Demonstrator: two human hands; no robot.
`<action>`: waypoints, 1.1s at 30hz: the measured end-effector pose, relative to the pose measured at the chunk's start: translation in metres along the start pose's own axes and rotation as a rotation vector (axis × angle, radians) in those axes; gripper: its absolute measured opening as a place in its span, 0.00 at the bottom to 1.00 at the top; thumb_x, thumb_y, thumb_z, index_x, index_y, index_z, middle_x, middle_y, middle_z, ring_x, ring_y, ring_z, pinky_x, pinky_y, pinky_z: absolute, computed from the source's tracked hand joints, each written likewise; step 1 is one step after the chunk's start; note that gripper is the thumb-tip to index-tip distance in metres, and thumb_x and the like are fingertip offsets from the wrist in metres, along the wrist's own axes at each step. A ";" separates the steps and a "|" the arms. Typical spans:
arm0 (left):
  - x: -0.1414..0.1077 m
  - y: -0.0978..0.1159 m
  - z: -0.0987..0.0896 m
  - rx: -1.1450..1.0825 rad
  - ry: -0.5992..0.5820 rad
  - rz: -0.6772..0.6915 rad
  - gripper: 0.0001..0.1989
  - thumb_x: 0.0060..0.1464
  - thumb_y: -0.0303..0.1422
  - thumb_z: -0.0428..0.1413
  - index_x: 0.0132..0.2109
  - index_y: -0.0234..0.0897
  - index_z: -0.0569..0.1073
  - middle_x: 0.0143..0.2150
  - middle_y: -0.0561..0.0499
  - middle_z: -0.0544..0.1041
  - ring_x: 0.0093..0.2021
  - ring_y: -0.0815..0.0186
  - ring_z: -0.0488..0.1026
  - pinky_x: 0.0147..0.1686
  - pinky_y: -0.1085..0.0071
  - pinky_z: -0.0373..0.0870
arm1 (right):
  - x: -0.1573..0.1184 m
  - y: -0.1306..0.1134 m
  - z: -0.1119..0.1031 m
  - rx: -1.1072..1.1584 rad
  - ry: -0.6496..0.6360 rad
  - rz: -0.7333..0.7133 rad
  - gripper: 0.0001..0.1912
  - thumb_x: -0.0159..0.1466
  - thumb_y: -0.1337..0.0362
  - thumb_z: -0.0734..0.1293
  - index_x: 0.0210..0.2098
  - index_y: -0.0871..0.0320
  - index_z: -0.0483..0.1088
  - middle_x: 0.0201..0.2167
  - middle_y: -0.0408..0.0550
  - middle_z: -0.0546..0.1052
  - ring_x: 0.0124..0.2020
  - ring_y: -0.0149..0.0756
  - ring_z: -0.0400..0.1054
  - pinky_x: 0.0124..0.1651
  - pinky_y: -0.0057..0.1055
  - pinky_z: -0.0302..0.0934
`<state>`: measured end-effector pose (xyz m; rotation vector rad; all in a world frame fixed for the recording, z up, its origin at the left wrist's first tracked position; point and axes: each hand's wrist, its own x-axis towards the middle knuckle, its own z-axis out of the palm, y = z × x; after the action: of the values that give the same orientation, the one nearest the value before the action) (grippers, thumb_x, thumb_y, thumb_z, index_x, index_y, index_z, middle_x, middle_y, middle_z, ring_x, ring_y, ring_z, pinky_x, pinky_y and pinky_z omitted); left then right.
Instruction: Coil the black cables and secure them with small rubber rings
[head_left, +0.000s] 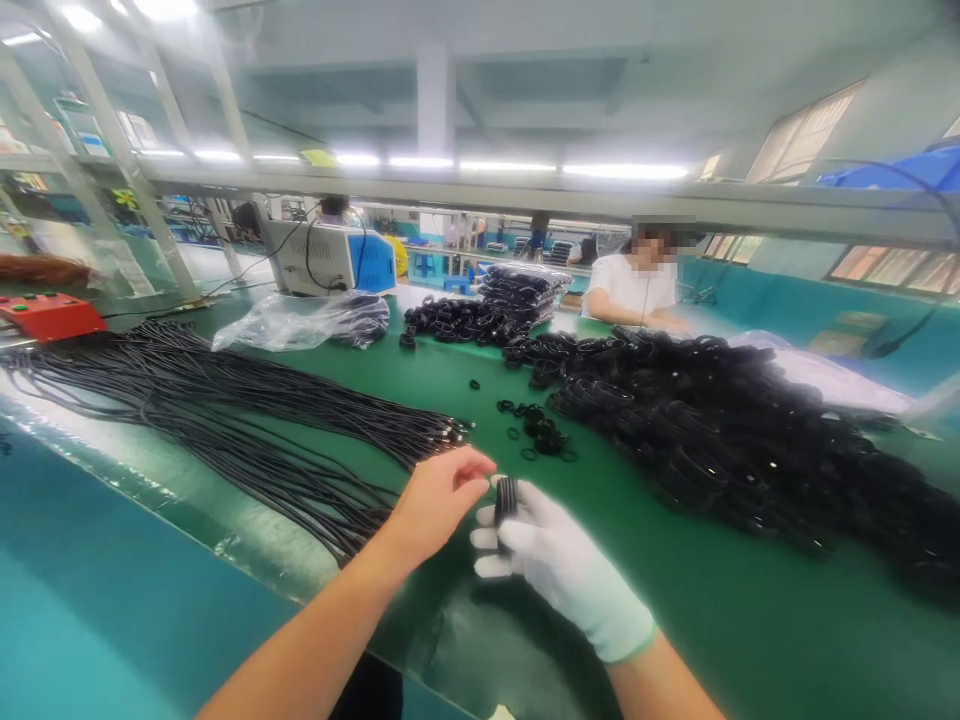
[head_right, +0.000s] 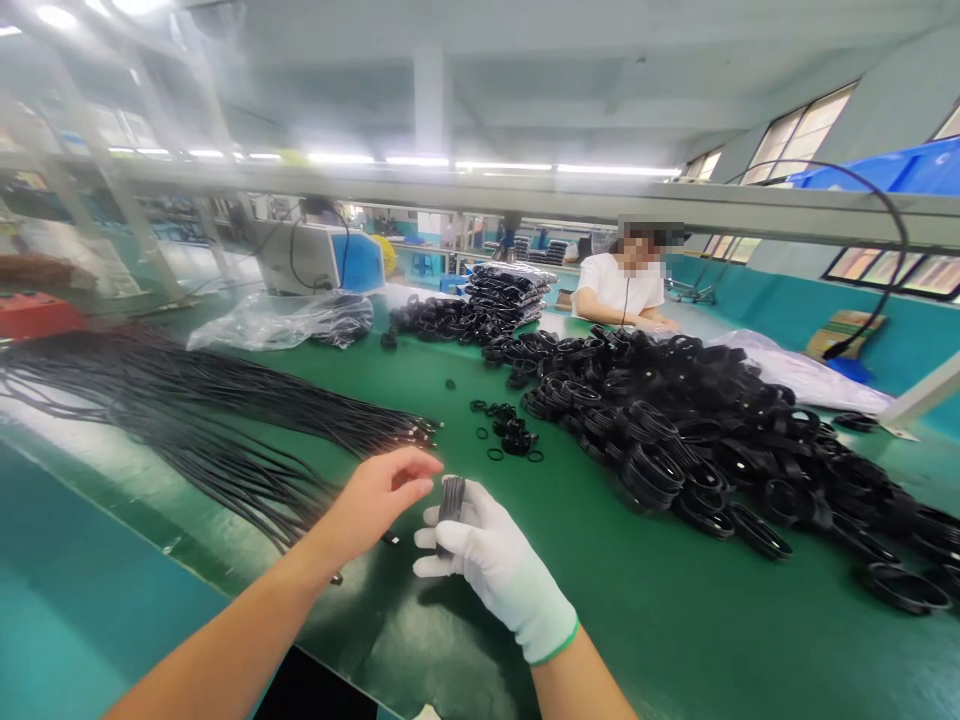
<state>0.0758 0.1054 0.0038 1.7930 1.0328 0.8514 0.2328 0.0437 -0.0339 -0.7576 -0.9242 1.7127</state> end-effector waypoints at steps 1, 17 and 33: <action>-0.005 -0.001 0.002 0.001 0.025 -0.010 0.08 0.50 0.34 0.54 0.36 0.36 0.74 0.31 0.53 0.75 0.33 0.67 0.70 0.35 0.71 0.66 | 0.000 -0.001 0.001 0.011 -0.012 0.006 0.23 0.57 0.65 0.68 0.51 0.57 0.61 0.44 0.51 0.67 0.42 0.38 0.68 0.42 0.41 0.67; -0.017 -0.014 0.013 -0.089 -0.041 -0.083 0.05 0.50 0.30 0.53 0.34 0.35 0.72 0.28 0.54 0.71 0.25 0.71 0.66 0.26 0.75 0.62 | -0.002 0.003 0.002 -0.069 -0.023 0.057 0.19 0.56 0.68 0.69 0.47 0.60 0.64 0.42 0.50 0.69 0.41 0.37 0.68 0.40 0.37 0.68; -0.007 -0.025 0.030 0.205 0.217 0.197 0.17 0.45 0.17 0.49 0.34 0.40 0.77 0.31 0.54 0.72 0.33 0.69 0.70 0.35 0.73 0.67 | 0.001 0.012 -0.001 0.044 -0.081 0.094 0.23 0.57 0.64 0.69 0.51 0.57 0.64 0.42 0.50 0.71 0.39 0.37 0.71 0.38 0.34 0.68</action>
<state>0.0910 0.0954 -0.0321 2.0339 1.1275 1.1142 0.2280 0.0421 -0.0446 -0.7174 -0.9153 1.8516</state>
